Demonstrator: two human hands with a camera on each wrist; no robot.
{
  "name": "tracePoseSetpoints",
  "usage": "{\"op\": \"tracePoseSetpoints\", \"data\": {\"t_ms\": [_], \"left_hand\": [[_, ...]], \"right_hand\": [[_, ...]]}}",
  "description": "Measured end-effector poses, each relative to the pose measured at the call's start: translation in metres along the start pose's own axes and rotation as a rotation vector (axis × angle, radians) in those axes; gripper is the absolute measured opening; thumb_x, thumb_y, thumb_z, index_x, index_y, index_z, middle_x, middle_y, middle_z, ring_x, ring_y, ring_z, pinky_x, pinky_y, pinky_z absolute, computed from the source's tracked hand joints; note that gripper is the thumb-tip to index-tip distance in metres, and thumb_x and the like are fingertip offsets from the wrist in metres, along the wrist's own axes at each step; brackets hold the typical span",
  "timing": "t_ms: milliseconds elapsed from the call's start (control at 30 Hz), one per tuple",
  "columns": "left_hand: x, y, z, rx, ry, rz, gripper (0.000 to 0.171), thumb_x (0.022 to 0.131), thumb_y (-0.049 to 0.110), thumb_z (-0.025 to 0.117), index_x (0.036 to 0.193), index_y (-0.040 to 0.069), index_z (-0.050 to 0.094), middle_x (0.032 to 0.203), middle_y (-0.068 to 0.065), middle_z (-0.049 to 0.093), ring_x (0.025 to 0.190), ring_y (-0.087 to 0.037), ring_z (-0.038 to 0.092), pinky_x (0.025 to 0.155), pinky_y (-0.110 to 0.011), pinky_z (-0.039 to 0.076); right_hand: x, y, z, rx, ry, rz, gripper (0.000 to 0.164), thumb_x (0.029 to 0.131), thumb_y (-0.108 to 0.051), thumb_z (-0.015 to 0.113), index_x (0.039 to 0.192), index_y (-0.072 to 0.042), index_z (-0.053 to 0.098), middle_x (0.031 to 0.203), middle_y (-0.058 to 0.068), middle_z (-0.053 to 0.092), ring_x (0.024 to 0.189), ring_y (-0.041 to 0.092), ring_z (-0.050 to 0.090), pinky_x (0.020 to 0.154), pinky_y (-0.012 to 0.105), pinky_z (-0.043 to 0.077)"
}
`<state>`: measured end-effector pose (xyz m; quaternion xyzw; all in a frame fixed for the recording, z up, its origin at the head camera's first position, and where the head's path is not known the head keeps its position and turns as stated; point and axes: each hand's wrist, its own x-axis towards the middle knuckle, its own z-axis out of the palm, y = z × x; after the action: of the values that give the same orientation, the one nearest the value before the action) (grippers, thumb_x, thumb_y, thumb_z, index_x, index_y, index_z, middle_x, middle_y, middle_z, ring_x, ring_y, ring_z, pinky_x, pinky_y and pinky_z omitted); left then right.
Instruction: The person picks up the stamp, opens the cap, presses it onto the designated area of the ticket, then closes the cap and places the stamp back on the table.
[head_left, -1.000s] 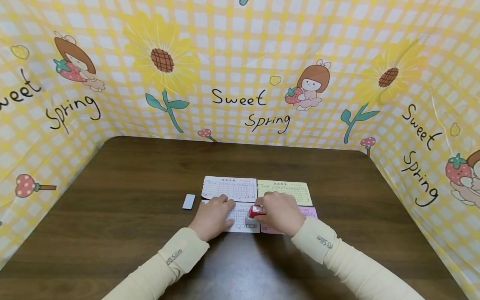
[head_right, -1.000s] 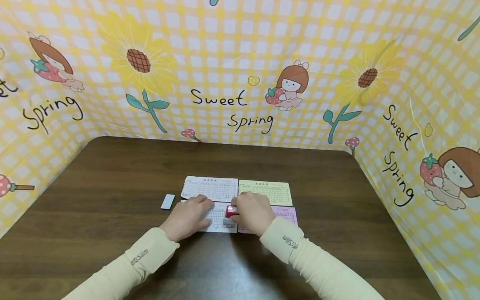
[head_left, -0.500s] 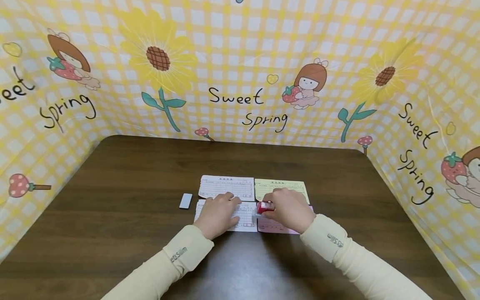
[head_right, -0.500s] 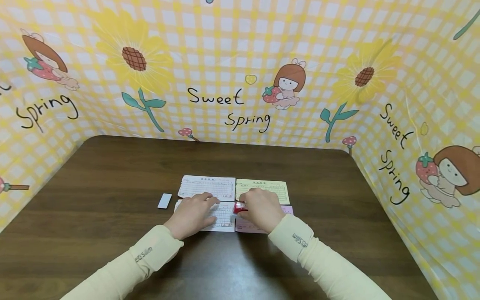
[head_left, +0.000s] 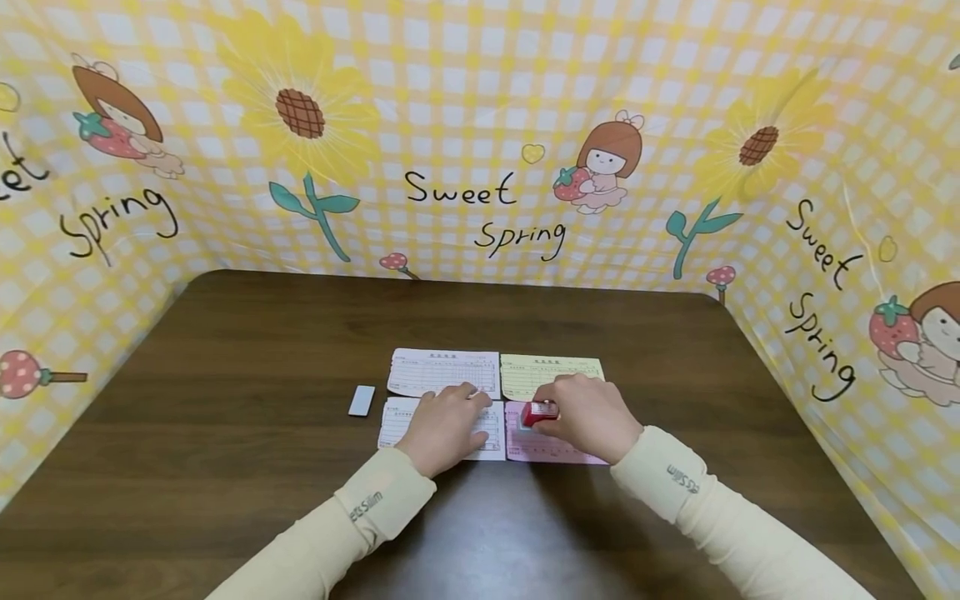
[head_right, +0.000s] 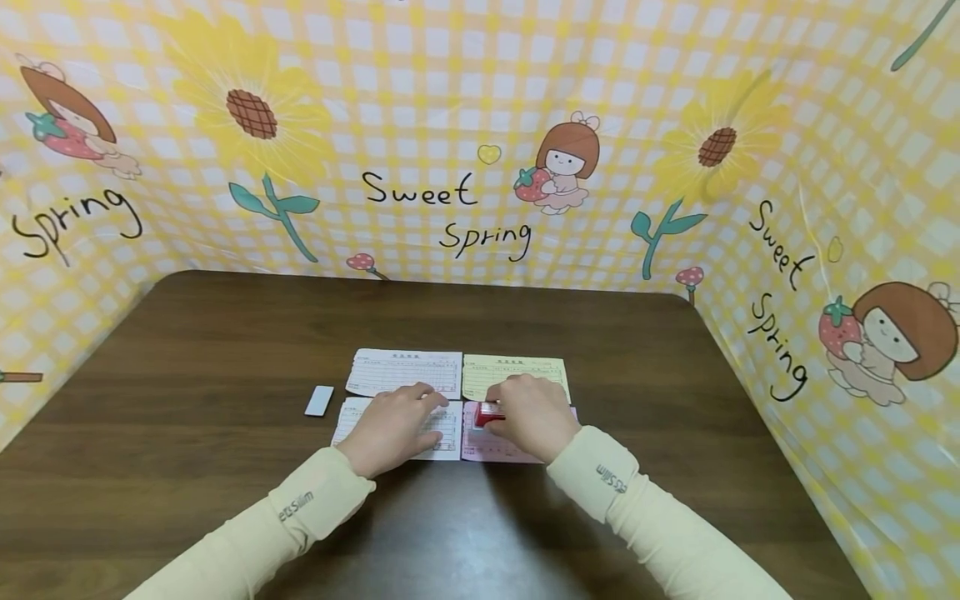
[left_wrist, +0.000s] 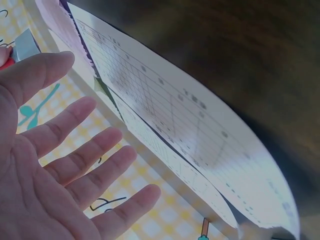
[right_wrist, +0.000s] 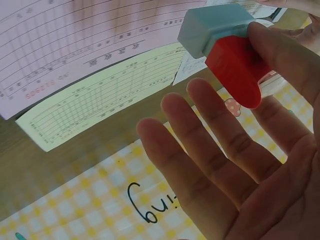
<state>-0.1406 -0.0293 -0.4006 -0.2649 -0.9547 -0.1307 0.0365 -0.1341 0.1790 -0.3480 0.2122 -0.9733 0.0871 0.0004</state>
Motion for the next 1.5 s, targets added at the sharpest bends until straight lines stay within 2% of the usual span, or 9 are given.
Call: {"op": "tracePoseSetpoints", "data": {"t_ms": [333, 767, 1000, 1500], "left_hand": [[0.006, 0.011, 0.002, 0.006, -0.003, 0.017, 0.036, 0.086, 0.023, 0.080, 0.117, 0.006, 0.071, 0.114, -0.014, 0.069, 0.102, -0.035, 0.067, 0.081, -0.056, 0.053], [0.012, 0.023, 0.005, 0.036, -0.026, 0.025, 0.036, 0.087, 0.025, 0.079, 0.118, 0.008, 0.071, 0.114, -0.013, 0.069, 0.103, -0.033, 0.067, 0.083, -0.054, 0.053], [0.014, 0.026, 0.008, 0.040, -0.020, 0.040, 0.033, 0.085, 0.025, 0.081, 0.113, 0.009, 0.072, 0.108, -0.011, 0.068, 0.100, -0.030, 0.067, 0.079, -0.052, 0.054], [0.019, 0.036, 0.013, 0.064, -0.020, 0.058, 0.034, 0.086, 0.026, 0.080, 0.115, 0.008, 0.072, 0.108, -0.011, 0.069, 0.099, -0.030, 0.068, 0.079, -0.051, 0.054]], "right_hand": [[-0.008, 0.010, -0.003, -0.005, -0.018, 0.002, 0.014, 0.078, -0.023, 0.090, 0.083, -0.023, 0.076, 0.078, -0.007, 0.068, 0.074, 0.016, 0.064, 0.057, 0.037, 0.050], [-0.015, 0.021, -0.006, 0.012, -0.038, 0.039, 0.017, 0.077, -0.020, 0.090, 0.088, -0.020, 0.077, 0.081, -0.005, 0.070, 0.071, 0.014, 0.061, 0.058, 0.035, 0.050], [-0.020, 0.026, -0.009, 0.017, -0.038, 0.039, 0.015, 0.078, -0.019, 0.089, 0.086, -0.021, 0.076, 0.079, -0.005, 0.069, 0.070, 0.015, 0.060, 0.056, 0.035, 0.049], [-0.028, 0.037, -0.009, 0.008, -0.047, 0.046, 0.015, 0.079, -0.019, 0.089, 0.088, -0.020, 0.077, 0.079, -0.005, 0.069, 0.069, 0.016, 0.059, 0.057, 0.036, 0.050]]}}
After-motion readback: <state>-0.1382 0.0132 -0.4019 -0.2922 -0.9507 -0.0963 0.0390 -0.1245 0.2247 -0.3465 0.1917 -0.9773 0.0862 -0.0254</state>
